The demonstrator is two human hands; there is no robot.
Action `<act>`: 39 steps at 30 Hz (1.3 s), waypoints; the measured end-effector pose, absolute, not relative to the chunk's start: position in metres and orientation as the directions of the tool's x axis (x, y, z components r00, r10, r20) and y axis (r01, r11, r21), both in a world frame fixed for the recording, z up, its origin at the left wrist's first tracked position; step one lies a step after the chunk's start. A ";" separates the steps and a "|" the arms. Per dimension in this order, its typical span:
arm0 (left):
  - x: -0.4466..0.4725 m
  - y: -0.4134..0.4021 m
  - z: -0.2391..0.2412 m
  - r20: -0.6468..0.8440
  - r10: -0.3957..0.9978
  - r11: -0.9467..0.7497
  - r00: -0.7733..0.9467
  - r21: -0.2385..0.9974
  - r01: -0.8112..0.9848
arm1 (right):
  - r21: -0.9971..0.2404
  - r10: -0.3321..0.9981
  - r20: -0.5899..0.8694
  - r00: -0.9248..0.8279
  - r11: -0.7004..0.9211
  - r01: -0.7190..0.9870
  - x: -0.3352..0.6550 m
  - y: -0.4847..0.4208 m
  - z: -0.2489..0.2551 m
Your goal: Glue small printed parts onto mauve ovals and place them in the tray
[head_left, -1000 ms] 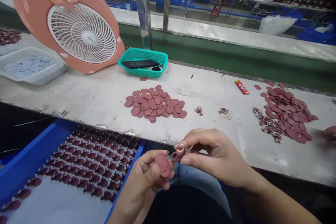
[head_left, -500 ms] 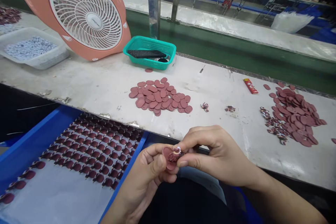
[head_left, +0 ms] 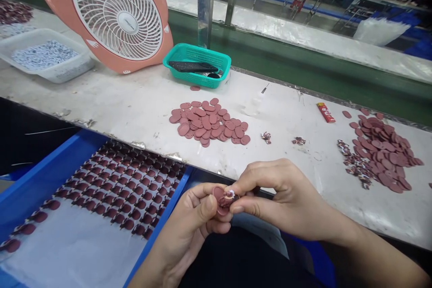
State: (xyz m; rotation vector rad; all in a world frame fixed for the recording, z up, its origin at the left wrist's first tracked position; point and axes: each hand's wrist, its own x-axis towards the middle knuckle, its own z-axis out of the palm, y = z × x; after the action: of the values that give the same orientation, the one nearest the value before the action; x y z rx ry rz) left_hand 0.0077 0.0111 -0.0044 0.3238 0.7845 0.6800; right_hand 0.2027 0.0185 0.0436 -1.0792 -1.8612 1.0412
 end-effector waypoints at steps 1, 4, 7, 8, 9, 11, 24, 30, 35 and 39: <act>0.007 0.011 -0.005 -0.534 0.668 0.744 0.518 0.504 -0.439 | -0.891 0.902 0.196 -0.385 0.328 0.314 0.203 0.019 0.044; 0.006 0.012 -0.010 -0.514 0.664 0.746 0.542 0.500 -0.440 | -0.880 0.889 0.204 -0.409 0.350 0.321 0.204 0.020 0.045; 0.006 0.012 -0.013 -0.499 0.666 0.744 0.555 0.499 -0.444 | -0.864 0.872 0.216 -0.440 0.381 0.330 0.204 0.021 0.048; 0.006 0.012 -0.013 -0.495 0.665 0.744 0.559 0.498 -0.445 | -0.856 0.866 0.219 -0.450 0.392 0.338 0.204 0.022 0.049; 0.006 0.012 -0.013 -0.493 0.666 0.744 0.559 0.496 -0.449 | -0.848 0.860 0.220 -0.459 0.402 0.346 0.204 0.022 0.050; 0.008 0.012 -0.013 -0.492 0.666 0.744 0.561 0.489 -0.455 | -0.837 0.852 0.218 -0.475 0.414 0.359 0.204 0.023 0.051; 0.005 0.006 -0.013 -0.467 0.679 0.734 0.567 0.463 -0.497 | -0.829 0.821 0.257 -0.510 0.458 0.320 0.200 0.015 0.058; 0.005 0.006 -0.013 -0.464 0.682 0.731 0.565 0.459 -0.506 | -0.842 0.828 0.264 -0.495 0.448 0.300 0.198 0.014 0.056; 0.004 0.005 -0.016 -0.454 0.678 0.734 0.577 0.447 -0.511 | -0.856 0.837 0.240 -0.492 0.421 0.299 0.198 0.016 0.054; 0.003 0.006 -0.018 -0.456 0.665 0.746 0.591 0.432 -0.506 | -0.867 0.845 0.184 -0.501 0.380 0.323 0.199 0.016 0.054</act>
State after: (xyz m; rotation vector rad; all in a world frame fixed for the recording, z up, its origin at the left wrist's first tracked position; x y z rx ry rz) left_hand 0.0032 0.0056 -0.0185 0.2689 0.6394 0.6908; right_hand 0.1986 0.0164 0.0545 -1.0014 -2.0104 1.0642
